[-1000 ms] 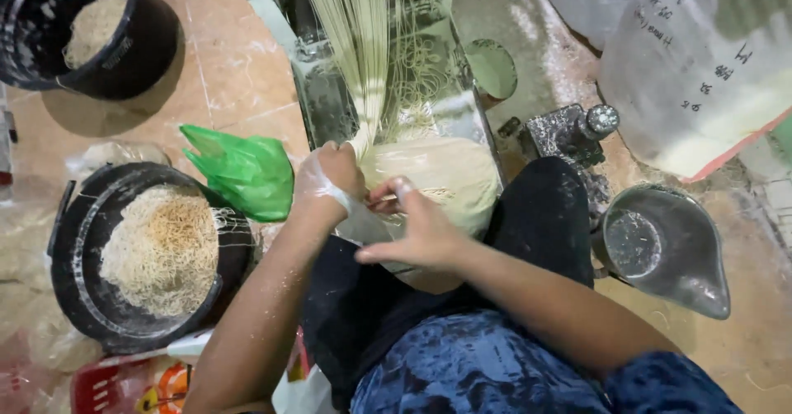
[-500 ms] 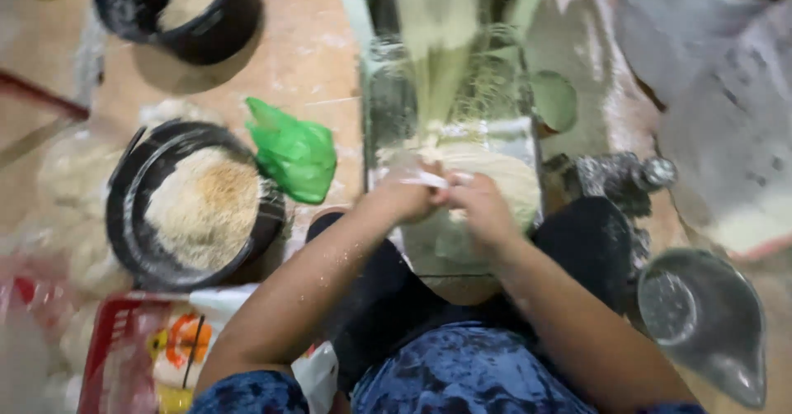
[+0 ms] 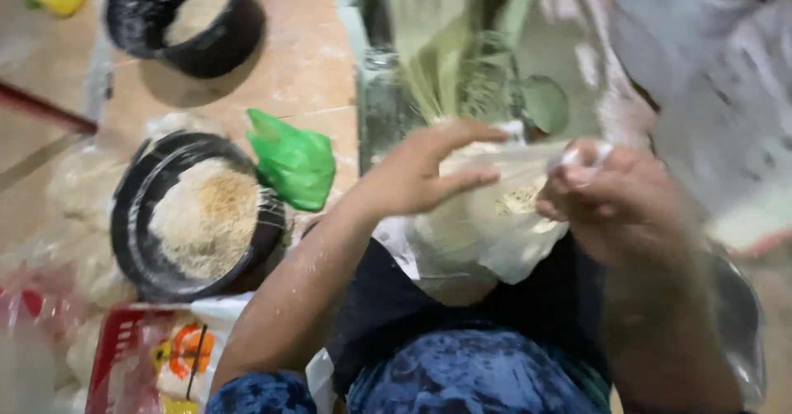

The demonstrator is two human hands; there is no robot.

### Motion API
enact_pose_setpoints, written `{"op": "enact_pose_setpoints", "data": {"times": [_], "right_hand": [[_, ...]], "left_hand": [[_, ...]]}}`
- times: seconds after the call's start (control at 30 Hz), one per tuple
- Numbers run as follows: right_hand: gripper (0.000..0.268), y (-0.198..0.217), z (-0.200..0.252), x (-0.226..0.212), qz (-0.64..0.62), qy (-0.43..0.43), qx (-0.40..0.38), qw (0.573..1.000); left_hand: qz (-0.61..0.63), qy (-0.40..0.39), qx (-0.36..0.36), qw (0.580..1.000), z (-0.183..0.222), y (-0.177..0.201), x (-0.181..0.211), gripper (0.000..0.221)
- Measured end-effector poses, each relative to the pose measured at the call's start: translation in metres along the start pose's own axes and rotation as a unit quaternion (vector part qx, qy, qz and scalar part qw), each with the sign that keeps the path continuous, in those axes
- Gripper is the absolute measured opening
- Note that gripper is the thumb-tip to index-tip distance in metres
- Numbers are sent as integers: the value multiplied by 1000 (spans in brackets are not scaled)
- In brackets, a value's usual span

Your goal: The person takes noodles from a machine and places them into a plastic bag, repeating this process. The person also ties the bags and moves them to a red basket.

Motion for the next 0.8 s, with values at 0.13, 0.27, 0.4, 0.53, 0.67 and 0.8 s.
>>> {"op": "enact_pose_setpoints", "data": {"times": [0.13, 0.27, 0.4, 0.53, 0.67, 0.8], "right_hand": [[12, 18, 68, -80, 185, 142, 143, 962], [10, 71, 104, -120, -97, -194, 31, 976], [9, 99, 160, -137, -18, -65, 137, 988], [24, 109, 186, -165, 235, 105, 248, 934], [14, 186, 226, -161, 343, 79, 479, 804], [36, 234, 228, -146, 303, 128, 476, 815]], "left_hand": [[51, -48, -68, 995, -51, -41, 4, 51], [61, -1, -242, 968, -83, -113, -7, 69], [-8, -9, -323, 946, -75, -212, -21, 85], [25, 2, -400, 916, -59, -267, -15, 58], [-141, 17, -441, 886, -50, -295, -53, 17], [-204, 79, -454, 864, -51, -292, -53, 12]]}}
Point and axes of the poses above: each hand's wrist, its own z-axis away from the middle knuckle, its own y-axis out of the back of the hand, x = y × z, the point moved 8 cm from there along -z, towards the middle knuckle, and after that the axes turned 9 degrees about x, right-handed, at the moved point
